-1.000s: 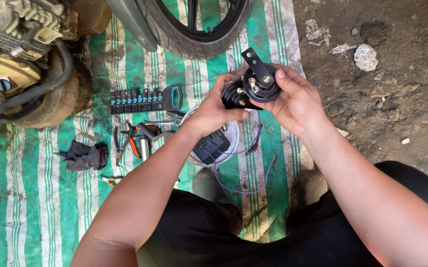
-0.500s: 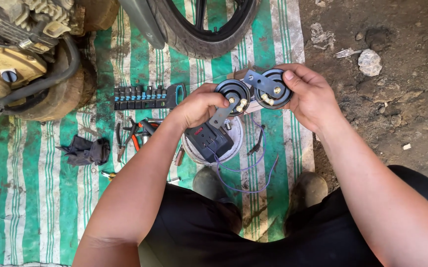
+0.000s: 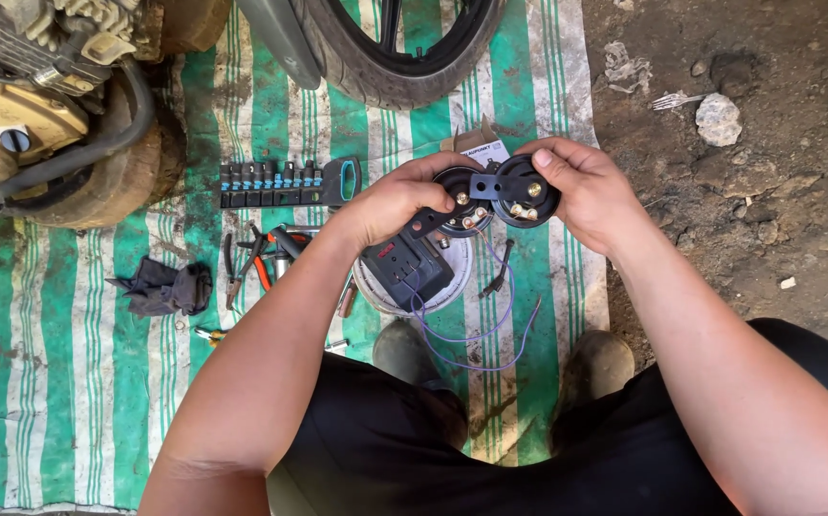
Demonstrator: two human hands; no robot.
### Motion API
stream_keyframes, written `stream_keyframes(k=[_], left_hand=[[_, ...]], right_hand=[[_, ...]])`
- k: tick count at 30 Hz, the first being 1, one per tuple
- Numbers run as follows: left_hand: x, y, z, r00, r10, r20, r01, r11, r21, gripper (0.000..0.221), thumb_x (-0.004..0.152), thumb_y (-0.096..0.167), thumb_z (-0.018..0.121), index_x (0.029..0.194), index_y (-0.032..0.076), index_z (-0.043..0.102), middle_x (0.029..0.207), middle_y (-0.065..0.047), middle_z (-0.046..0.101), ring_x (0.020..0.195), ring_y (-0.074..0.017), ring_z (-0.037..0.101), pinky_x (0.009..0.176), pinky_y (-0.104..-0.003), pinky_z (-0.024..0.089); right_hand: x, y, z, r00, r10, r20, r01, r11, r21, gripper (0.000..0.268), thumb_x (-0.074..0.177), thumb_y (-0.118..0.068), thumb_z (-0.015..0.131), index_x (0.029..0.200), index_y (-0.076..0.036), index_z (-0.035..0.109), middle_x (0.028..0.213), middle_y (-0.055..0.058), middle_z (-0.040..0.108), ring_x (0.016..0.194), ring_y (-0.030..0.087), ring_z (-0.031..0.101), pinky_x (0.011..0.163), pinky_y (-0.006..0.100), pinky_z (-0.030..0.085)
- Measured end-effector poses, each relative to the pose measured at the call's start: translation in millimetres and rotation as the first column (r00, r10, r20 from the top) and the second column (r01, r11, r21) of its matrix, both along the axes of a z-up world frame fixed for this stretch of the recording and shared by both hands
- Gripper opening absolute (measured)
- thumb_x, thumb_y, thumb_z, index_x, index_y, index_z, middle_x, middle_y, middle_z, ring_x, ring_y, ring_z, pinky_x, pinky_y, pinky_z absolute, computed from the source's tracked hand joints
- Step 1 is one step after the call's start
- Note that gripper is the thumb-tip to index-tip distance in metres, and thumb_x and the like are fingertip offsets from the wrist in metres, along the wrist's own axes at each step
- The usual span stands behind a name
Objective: Connecting electrical wires to a motorcycle horn and inspecting the unit
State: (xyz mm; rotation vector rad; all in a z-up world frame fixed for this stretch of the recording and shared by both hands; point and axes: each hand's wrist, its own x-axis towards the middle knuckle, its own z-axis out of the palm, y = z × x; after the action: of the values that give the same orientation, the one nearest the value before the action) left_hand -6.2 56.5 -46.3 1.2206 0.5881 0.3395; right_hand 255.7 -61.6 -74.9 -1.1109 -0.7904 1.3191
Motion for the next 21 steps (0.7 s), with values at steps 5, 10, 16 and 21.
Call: stream_keyframes(k=[5,10,16,21], left_hand=[[-1,3,-10,0.997,-0.044,-0.067,0.048,0.997,0.053,0.067,0.077,0.007,0.067,0.144,0.005,0.07,0.106,-0.02,0.071,0.073,-0.0293,0.073,0.046,-0.032,0.063],[-3,5,-10,0.987,-0.087,-0.137,0.095,0.994,0.05,0.068,0.077,0.009,0.068,0.145,0.009,0.072,0.112,-0.024,0.071,0.076,-0.0322,0.074,0.05,-0.035,0.066],[-4,5,-17,0.974,-0.122,-0.193,0.125,0.992,0.002,0.069,0.075,0.011,0.068,0.144,0.01,0.073,0.117,-0.027,0.072,0.075,-0.0337,0.076,0.049,-0.035,0.066],[-6,-4,14,0.975,-0.127,-0.18,0.095,0.98,-0.174,0.074,0.077,0.005,0.062,0.151,0.012,0.066,0.114,-0.032,0.075,0.071,-0.0417,0.082,0.053,-0.044,0.071]], right_hand=[[-1,-1,2,0.999,0.013,0.029,-0.014,1.0,0.005,0.027,0.118,-0.019,0.062,0.133,-0.001,0.075,0.113,0.015,0.077,0.105,0.018,0.075,0.089,0.041,0.071],[-6,-4,14,0.996,0.007,0.087,-0.009,1.0,0.023,0.027,0.116,-0.017,0.067,0.134,0.0,0.076,0.114,0.015,0.077,0.107,0.017,0.072,0.092,0.037,0.068],[-4,-1,-2,0.992,-0.013,0.123,0.01,1.0,0.028,0.031,0.112,-0.016,0.073,0.139,-0.001,0.073,0.111,0.012,0.078,0.103,0.015,0.075,0.091,0.033,0.069],[-4,1,-7,0.982,-0.068,0.177,0.062,0.997,0.04,0.025,0.114,-0.02,0.076,0.128,0.0,0.076,0.099,0.01,0.076,0.093,0.012,0.072,0.082,0.029,0.067]])
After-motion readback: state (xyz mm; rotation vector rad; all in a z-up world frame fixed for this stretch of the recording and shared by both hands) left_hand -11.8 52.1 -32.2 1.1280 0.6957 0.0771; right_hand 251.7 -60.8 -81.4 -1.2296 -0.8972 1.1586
